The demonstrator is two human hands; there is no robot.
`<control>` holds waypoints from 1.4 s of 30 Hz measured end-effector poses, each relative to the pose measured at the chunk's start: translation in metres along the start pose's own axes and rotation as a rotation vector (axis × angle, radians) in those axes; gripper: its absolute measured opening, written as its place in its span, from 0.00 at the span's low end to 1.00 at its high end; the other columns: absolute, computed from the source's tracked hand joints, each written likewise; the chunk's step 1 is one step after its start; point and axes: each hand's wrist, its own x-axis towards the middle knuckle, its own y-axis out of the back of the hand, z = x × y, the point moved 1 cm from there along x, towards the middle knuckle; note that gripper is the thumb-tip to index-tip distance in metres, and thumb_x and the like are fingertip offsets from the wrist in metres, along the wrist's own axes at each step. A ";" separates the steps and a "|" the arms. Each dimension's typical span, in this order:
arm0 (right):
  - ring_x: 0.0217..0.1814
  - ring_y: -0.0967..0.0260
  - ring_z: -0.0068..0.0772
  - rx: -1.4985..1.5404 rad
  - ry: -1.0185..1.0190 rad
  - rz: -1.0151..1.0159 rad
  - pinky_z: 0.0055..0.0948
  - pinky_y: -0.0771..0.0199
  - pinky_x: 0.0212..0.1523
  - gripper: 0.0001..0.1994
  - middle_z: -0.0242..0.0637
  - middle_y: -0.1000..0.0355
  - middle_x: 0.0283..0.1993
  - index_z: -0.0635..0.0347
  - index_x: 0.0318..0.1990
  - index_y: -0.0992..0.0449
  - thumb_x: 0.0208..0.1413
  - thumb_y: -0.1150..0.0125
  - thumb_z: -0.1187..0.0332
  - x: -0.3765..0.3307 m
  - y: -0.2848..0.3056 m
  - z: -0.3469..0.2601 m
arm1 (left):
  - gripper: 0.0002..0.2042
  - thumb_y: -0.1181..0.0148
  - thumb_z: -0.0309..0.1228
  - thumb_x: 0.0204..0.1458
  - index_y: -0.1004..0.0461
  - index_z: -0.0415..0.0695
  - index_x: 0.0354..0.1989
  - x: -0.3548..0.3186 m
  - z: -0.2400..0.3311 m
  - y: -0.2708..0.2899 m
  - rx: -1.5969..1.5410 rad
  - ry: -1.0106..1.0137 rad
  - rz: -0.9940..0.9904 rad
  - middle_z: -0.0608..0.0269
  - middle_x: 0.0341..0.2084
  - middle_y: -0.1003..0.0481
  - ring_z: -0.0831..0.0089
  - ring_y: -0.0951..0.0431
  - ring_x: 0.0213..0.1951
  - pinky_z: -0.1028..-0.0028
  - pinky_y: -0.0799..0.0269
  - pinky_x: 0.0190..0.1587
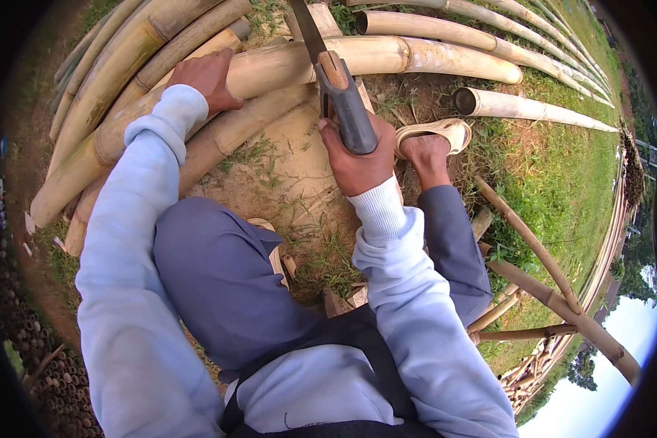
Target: The person sits on the ground and uses a hand saw to cut long bamboo poles into shorter sections. They repeatedly position a pole, saw through it, and move the cut piece aside to continue with the next one.
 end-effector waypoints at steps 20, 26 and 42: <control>0.28 0.32 0.20 0.007 0.029 0.002 0.27 0.30 0.31 0.05 0.36 0.27 0.25 0.67 0.38 0.23 0.58 0.33 0.75 -0.019 0.010 0.002 | 0.36 0.24 0.49 0.37 0.29 0.40 0.52 0.010 -0.005 0.009 -0.017 0.041 -0.107 0.42 0.46 0.20 0.46 0.20 0.50 0.53 0.25 0.56; 0.30 0.27 0.25 -0.127 -0.148 -0.073 0.27 0.28 0.33 0.05 0.39 0.25 0.29 0.66 0.40 0.22 0.57 0.33 0.77 -0.126 0.050 -0.021 | 0.38 0.26 0.49 0.36 0.29 0.39 0.55 0.006 -0.024 -0.010 -0.083 0.017 -0.030 0.44 0.45 0.20 0.46 0.20 0.50 0.54 0.25 0.57; 0.25 0.25 0.36 -0.149 -0.086 -0.081 0.31 0.27 0.30 0.08 0.40 0.24 0.28 0.64 0.39 0.21 0.51 0.32 0.79 -0.184 0.107 -0.050 | 0.41 0.26 0.48 0.38 0.32 0.40 0.61 -0.006 -0.002 -0.001 -0.022 0.025 -0.059 0.43 0.49 0.21 0.45 0.22 0.54 0.52 0.28 0.59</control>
